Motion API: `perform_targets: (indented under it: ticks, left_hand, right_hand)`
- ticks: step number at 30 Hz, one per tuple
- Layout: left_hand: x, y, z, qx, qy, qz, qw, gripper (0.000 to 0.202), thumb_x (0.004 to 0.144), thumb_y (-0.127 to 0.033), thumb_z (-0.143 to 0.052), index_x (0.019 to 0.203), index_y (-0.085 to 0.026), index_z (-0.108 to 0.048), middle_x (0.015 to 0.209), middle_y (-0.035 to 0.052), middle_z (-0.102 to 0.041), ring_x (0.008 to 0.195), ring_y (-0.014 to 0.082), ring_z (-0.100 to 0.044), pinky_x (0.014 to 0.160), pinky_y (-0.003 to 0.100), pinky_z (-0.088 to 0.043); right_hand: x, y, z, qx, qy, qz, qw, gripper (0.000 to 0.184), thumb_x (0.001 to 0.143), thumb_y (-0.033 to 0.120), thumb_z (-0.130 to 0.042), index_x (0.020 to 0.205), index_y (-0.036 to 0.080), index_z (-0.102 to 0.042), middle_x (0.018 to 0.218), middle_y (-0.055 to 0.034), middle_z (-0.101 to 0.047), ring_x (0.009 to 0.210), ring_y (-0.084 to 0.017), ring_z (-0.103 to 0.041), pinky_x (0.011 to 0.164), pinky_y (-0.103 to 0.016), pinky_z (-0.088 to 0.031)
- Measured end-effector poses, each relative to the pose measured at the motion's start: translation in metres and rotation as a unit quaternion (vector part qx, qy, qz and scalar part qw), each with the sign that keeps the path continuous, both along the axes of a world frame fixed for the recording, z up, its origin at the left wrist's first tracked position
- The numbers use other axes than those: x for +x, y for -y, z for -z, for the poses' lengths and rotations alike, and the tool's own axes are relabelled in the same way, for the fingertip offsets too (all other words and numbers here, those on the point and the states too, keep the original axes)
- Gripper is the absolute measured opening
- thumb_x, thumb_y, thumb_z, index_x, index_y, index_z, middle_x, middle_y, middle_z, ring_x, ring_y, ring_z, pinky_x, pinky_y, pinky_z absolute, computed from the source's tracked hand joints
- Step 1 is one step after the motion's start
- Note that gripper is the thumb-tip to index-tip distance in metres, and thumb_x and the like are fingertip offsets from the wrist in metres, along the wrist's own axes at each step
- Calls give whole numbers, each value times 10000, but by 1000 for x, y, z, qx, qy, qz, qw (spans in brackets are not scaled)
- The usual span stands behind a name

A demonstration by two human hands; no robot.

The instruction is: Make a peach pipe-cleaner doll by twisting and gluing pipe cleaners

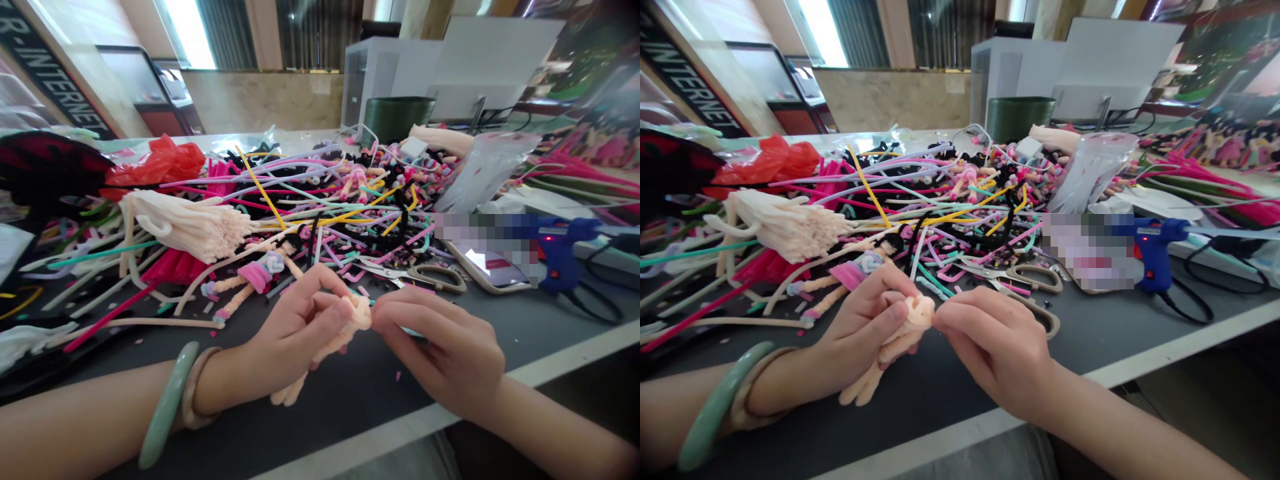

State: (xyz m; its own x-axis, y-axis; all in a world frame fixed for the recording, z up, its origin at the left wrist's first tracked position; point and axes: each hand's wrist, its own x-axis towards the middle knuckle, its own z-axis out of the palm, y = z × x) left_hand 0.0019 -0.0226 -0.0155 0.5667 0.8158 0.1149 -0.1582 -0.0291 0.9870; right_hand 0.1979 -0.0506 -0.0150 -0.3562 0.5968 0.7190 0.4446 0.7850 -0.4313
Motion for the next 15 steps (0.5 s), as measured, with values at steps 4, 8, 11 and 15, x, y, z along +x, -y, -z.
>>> perform_targets:
  ticks: [4,8,11,15]
  left_hand:
    - [-2,-1,2,40,8,-6,999,156,925,-368,-539,926,-218,-496,621,-49,-552,454,46,-455,396,121,-329]
    - [-2,-1,5,82,37,6,996,61,942,-285,-515,953,-225,-508,610,-64,-515,426,29,-388,410,125,-315]
    - [-1,0,4,131,65,29,989,27,943,-224,-503,968,-228,-497,695,-47,-555,467,27,-397,448,131,-332]
    - [-5,1,3,186,37,51,980,94,936,-199,-494,1021,-240,-486,690,-51,-496,498,48,-372,461,151,-311]
  right_hand:
    - [-1,-1,-1,6,-6,-7,1000,211,793,-53,-581,890,124,-642,837,-73,-671,761,-135,-602,687,-274,-505]
    - [-2,-2,-2,25,-16,-10,1000,227,770,-70,-595,896,113,-645,848,-84,-678,760,-143,-586,695,-307,-501]
    - [-2,-2,-4,45,-21,-11,999,216,757,-69,-603,872,108,-646,848,-90,-674,764,-149,-584,702,-322,-500]
    - [-1,0,-8,69,-11,13,997,249,726,-76,-591,817,144,-660,854,-81,-650,770,-166,-583,687,-334,-486]
